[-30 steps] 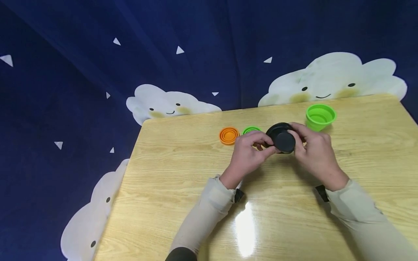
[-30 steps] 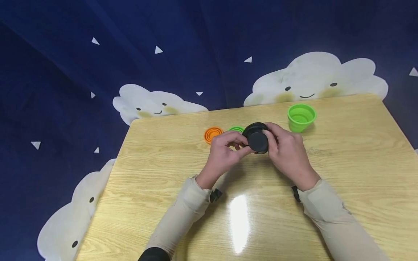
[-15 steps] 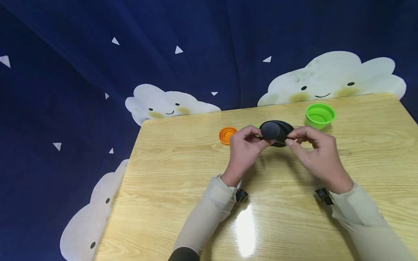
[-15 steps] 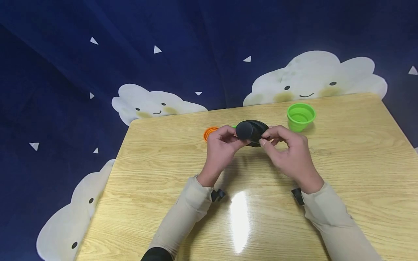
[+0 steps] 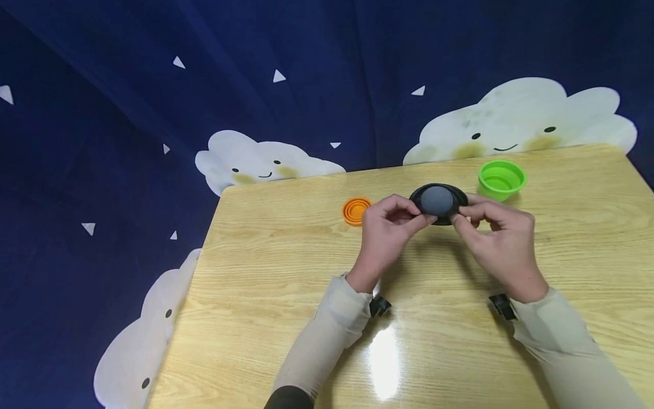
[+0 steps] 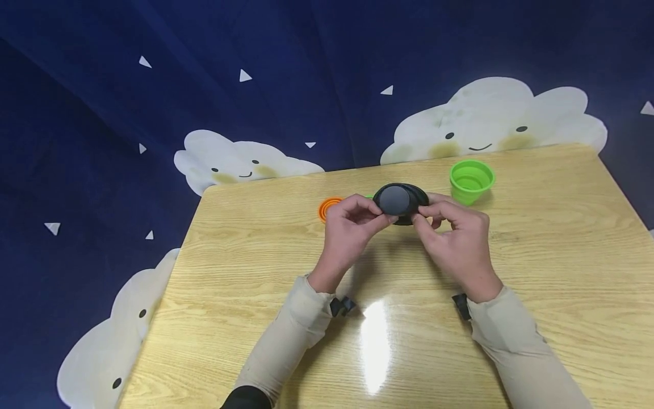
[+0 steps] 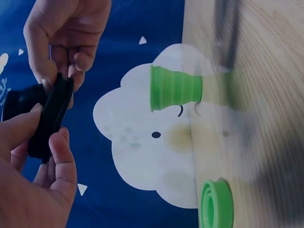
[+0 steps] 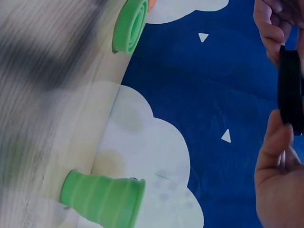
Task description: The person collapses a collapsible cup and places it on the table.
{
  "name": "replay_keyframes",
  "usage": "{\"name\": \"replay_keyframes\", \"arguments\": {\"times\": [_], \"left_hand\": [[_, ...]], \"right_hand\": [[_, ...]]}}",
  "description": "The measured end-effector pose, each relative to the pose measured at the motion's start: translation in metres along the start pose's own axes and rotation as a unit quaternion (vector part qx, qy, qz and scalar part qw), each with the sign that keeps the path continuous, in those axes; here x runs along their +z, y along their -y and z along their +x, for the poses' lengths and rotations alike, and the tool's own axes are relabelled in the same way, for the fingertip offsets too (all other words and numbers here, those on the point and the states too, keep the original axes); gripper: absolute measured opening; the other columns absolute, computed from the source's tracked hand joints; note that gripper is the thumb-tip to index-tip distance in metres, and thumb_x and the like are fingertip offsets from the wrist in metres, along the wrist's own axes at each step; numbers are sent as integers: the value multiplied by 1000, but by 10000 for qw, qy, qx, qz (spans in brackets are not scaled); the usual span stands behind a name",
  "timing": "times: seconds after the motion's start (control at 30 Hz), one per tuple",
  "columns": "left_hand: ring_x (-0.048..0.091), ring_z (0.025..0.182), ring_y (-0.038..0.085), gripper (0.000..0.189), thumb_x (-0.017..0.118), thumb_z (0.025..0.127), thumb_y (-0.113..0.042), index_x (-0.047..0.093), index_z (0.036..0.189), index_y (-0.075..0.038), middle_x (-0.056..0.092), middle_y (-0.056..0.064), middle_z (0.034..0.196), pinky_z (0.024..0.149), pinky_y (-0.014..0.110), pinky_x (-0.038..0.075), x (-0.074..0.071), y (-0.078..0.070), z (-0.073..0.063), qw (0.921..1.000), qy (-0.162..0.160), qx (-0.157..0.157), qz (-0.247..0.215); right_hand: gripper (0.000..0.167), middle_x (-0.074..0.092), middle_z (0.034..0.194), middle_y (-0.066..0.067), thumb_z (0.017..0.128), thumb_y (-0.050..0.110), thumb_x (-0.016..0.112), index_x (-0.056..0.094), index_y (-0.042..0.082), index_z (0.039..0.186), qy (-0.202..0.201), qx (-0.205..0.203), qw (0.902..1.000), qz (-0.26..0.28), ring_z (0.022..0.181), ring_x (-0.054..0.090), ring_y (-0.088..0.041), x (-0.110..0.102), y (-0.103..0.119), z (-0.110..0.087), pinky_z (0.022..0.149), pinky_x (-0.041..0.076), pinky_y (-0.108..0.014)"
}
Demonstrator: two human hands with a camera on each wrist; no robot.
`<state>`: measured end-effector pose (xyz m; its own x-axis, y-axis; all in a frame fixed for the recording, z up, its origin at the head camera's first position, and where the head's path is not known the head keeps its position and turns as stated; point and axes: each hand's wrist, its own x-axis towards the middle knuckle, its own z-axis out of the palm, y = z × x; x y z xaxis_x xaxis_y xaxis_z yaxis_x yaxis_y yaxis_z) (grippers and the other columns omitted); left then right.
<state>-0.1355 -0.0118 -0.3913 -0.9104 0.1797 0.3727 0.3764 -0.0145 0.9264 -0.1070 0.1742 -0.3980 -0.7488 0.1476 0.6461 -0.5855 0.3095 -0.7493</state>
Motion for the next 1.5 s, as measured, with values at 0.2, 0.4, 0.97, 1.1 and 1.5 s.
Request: {"name": "replay_keyframes", "arguments": {"times": [0.2,0.4,0.97,1.1,1.5], "left_hand": [[68,77,6,18,87,74,1,70,81,0,71,9,82,74,26,60,0,-1,1,9967,190,349,701],[71,75,11,21,86,72,7,70,84,3,71,12,85,72,29,61,0,-1,0,9989,255,-173,350],[73,88,17,32,73,79,20,64,109,15,72,6,100,79,33,61,-10,-5,4,9732,507,-1303,-1824],[71,85,15,33,73,77,22,64,109,17,72,3,98,76,28,60,-7,-5,3,9724,414,-1183,-1967],[62,73,11,24,70,75,24,63,97,17,72,6,85,70,20,56,9,-3,-1,9810,-361,-581,-1818]], "right_hand": [[7,75,92,-17,72,-9,82,77,-4,74,-272,-313,9962,-762,74,61,1,3,1,2,57,40,-14],[6,75,93,-16,75,-6,80,78,-4,80,-159,34,9954,-944,88,65,3,2,6,0,64,44,-12],[52,68,88,-17,81,-33,53,52,-12,129,328,1932,9208,3372,73,69,-19,-9,12,5,61,58,-24],[55,68,84,-16,78,-35,54,53,-12,128,304,1820,9265,3279,71,69,-18,-7,11,5,61,58,-23],[37,71,78,-14,75,-25,71,56,-14,107,-225,993,9704,2189,70,70,-15,5,16,4,65,58,-19]]}}
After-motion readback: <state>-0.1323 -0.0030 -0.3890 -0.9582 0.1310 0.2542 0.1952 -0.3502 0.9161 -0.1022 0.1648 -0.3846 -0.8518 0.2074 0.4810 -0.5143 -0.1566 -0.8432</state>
